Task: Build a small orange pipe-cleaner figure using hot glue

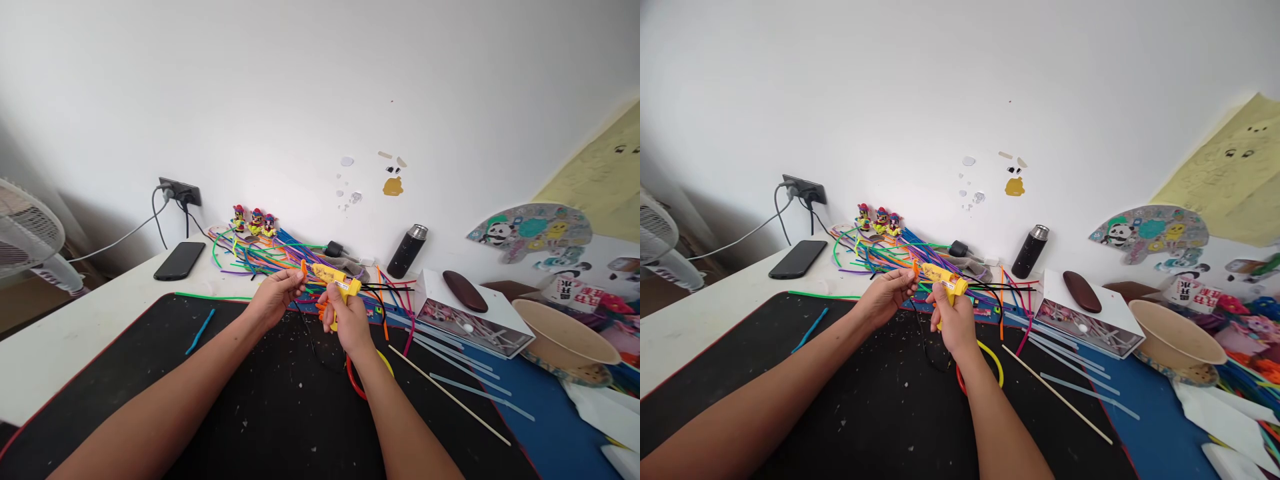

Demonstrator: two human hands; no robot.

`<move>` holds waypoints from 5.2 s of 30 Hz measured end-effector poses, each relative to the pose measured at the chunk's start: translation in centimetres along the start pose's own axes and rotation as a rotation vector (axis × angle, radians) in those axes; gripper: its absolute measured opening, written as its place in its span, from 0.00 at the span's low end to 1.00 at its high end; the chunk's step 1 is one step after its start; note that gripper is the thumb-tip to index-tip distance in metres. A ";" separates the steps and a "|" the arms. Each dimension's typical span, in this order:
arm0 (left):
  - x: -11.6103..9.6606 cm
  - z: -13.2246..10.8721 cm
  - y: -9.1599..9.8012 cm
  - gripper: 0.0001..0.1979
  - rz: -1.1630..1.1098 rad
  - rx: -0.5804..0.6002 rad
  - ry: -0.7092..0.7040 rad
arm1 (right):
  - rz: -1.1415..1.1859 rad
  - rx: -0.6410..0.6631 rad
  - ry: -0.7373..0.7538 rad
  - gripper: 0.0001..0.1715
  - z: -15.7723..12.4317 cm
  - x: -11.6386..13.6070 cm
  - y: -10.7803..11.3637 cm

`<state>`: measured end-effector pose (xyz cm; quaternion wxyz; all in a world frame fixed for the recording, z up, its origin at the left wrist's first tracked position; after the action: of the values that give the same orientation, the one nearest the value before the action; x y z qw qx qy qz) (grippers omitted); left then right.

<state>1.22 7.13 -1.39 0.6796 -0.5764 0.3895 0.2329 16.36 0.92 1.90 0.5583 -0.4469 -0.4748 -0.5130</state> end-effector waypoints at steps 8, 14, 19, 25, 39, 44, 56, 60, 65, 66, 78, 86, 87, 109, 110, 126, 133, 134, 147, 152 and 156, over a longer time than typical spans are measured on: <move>0.0 0.0 -0.1 0.19 0.003 0.008 -0.003 | -0.024 -0.012 -0.012 0.39 0.0 -0.4 0.1; -0.1 0.0 -0.2 0.20 0.011 0.015 -0.008 | -0.054 -0.018 -0.015 0.39 0.0 -0.3 0.1; -0.2 0.0 -0.3 0.20 0.002 0.015 -0.015 | -0.053 -0.031 -0.024 0.39 -0.1 -0.2 0.2; -0.3 -0.1 -0.4 0.21 -0.009 0.000 -0.010 | -0.056 -0.040 -0.028 0.39 -0.2 -0.4 0.4; -0.4 -0.1 -0.2 0.21 -0.001 -0.015 -0.014 | -0.084 -0.015 -0.024 0.39 -0.2 -0.3 0.0; -0.5 -0.1 -0.3 0.21 -0.003 -0.007 -0.020 | -0.092 -0.020 -0.022 0.39 -0.2 -0.2 0.0; -0.4 -0.1 -0.4 0.21 0.015 0.006 0.003 | -0.090 -0.056 -0.043 0.39 -0.3 -0.2 0.4; -0.4 -0.2 -0.3 0.21 0.018 0.003 0.001 | -0.093 -0.048 -0.040 0.39 -0.3 0.0 0.3; -0.5 -0.1 -0.2 0.19 0.020 0.007 -0.030 | -0.102 -0.047 -0.037 0.39 -0.4 0.1 0.2; -0.5 0.0 -0.1 0.18 0.017 0.007 -0.033 | -0.104 -0.048 -0.036 0.39 -0.4 0.1 0.2; -0.7 0.0 -0.1 0.20 -0.017 -0.020 -0.028 | -0.119 -0.027 -0.034 0.39 -0.4 -0.1 0.0; -0.5 0.0 0.1 0.19 0.000 -0.006 -0.021 | -0.146 -0.025 -0.033 0.40 -0.4 -0.1 0.1; -0.5 0.1 0.1 0.19 -0.001 -0.005 -0.024 | -0.149 -0.026 -0.036 0.40 -0.4 -0.1 0.1; -0.7 0.2 0.3 0.19 -0.023 -0.022 -0.029 | -0.160 -0.021 -0.045 0.40 -0.4 -0.1 -0.2; -0.7 0.2 0.3 0.19 -0.023 -0.019 -0.026 | -0.159 -0.022 -0.044 0.39 -0.4 -0.1 -0.2; -0.5 0.2 0.1 0.18 0.006 0.011 -0.011 | -0.146 -0.041 -0.037 0.38 -0.4 0.1 0.0; -0.9 0.2 0.2 0.20 0.000 -0.012 -0.023 | -0.145 -0.042 -0.051 0.38 -0.4 -0.2 0.0; -0.9 0.2 0.2 0.20 -0.001 -0.013 -0.027 | -0.147 -0.039 -0.050 0.38 -0.4 -0.2 0.0; -1.4 0.4 0.6 0.19 -0.001 -0.004 -0.089 | -0.145 -0.027 -0.064 0.38 -0.5 -0.3 -0.1; -1.4 0.5 0.8 0.18 -0.009 -0.012 -0.092 | -0.147 -0.021 -0.068 0.39 -0.5 -0.5 -0.1; -1.4 0.5 0.8 0.19 -0.025 -0.035 -0.081 | -0.149 -0.011 -0.074 0.39 -0.5 -0.8 -0.2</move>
<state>-0.13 7.95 -0.77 0.6873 -0.5832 0.3504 0.2543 16.13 0.57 1.06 0.4980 -0.4322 -0.5243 -0.5388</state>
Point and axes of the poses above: each hand's wrist, its own z-axis towards the middle knuckle, its own y-axis out of the back of the hand, x = y × z, the point moved 8 cm from there along z, towards the middle knuckle, and after that the axes turned 6 degrees about x, right-handed, at the moved point
